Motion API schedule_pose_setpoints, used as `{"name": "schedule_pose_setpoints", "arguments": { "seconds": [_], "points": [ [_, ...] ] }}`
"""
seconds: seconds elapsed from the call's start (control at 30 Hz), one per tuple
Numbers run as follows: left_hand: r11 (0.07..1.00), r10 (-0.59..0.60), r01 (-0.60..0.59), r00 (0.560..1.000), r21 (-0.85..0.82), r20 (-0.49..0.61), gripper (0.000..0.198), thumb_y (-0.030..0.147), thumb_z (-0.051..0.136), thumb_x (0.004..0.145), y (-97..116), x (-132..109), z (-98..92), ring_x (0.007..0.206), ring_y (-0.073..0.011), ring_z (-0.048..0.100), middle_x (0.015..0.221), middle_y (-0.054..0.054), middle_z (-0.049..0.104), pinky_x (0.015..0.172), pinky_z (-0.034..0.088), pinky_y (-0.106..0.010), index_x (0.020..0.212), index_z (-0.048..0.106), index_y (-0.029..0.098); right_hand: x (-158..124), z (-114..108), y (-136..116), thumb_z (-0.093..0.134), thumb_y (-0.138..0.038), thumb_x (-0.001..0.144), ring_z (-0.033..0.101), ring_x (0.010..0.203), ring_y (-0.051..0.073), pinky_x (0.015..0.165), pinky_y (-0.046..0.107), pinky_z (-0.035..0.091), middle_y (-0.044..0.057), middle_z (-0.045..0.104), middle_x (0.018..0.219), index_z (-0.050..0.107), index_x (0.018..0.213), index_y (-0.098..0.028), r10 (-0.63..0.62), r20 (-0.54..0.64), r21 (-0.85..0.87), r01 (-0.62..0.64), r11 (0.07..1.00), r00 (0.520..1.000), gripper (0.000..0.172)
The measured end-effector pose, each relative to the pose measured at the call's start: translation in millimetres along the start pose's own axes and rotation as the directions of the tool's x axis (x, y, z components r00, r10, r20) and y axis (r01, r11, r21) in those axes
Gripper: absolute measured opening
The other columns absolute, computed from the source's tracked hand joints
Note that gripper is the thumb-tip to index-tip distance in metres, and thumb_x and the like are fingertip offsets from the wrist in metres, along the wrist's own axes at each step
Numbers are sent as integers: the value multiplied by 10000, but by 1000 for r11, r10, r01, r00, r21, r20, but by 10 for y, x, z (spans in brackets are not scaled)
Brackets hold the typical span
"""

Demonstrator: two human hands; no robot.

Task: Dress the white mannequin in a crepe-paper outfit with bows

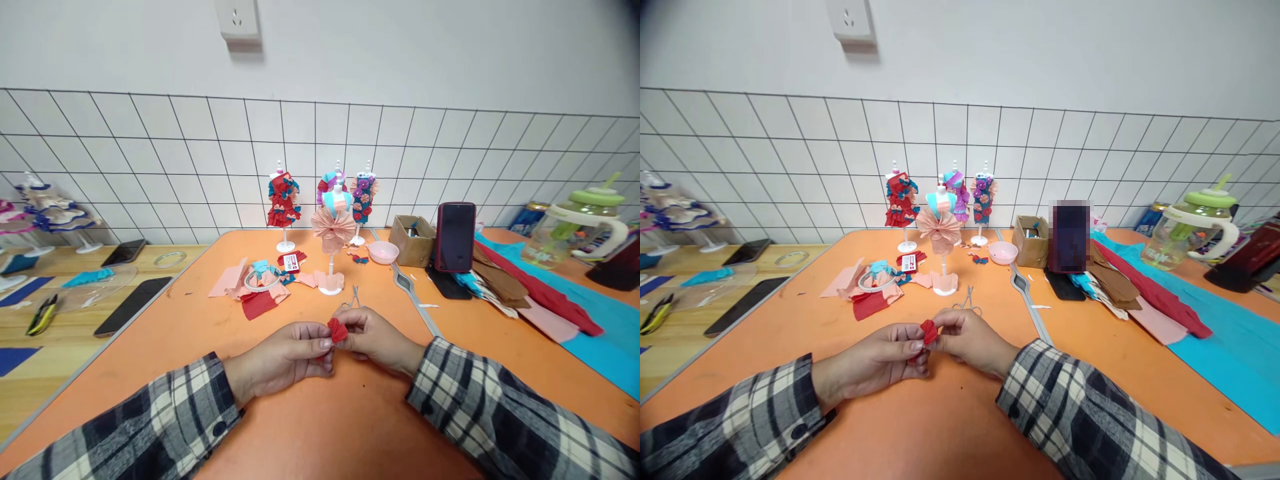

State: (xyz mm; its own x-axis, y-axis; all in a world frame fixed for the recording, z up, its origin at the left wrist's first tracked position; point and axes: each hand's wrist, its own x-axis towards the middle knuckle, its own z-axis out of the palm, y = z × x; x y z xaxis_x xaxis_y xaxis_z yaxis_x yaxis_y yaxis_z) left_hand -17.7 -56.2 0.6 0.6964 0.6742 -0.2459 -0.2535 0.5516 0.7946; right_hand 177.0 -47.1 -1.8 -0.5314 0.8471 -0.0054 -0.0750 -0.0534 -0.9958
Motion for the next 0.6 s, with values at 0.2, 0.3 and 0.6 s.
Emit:
{"name": "schedule_pose_setpoints", "arguments": {
  "seconds": [0.2, 0.3, 0.6],
  "points": [
    [999, -27, 27, 1000, -46, 17, 241, 230, 822, 714, -4, 18, -49, 735, -123, 618, 777, -33, 652, 759, 481, -271, 875, 678, 125, 4, 64, -52, 823, -484, 597, 400, 503, 49, 436, 197, 293, -34, 553, 761, 636, 753, -172, -39, -68, -9, 38, 999, 997, 396],
    [996, 28, -29, 1000, -88, -9, 297, 191, 805, 728, 11, 33, -78, 839, -143, 633, 885, -36, 658, 771, 492, -273, 995, 679, 160, 1, 79, -47, 796, -471, 638, 421, 524, 65, 467, 200, 304, -37, 559, 707, 621, 797, -172, -55, -94, -13, 54, 998, 994, 382],
    [942, 301, -255, 930, 218, -212, 222, 263, 812, 737, 8, 91, -139, 909, -158, 609, 930, -41, 683, 861, 465, -301, 914, 713, 172, 39, 45, 26, 670, -340, 736, 347, 515, 76, 485, 216, 272, -44, 507, 628, 613, 838, -157, -145, -325, -276, 53, 960, 935, 217]
  ]
}}
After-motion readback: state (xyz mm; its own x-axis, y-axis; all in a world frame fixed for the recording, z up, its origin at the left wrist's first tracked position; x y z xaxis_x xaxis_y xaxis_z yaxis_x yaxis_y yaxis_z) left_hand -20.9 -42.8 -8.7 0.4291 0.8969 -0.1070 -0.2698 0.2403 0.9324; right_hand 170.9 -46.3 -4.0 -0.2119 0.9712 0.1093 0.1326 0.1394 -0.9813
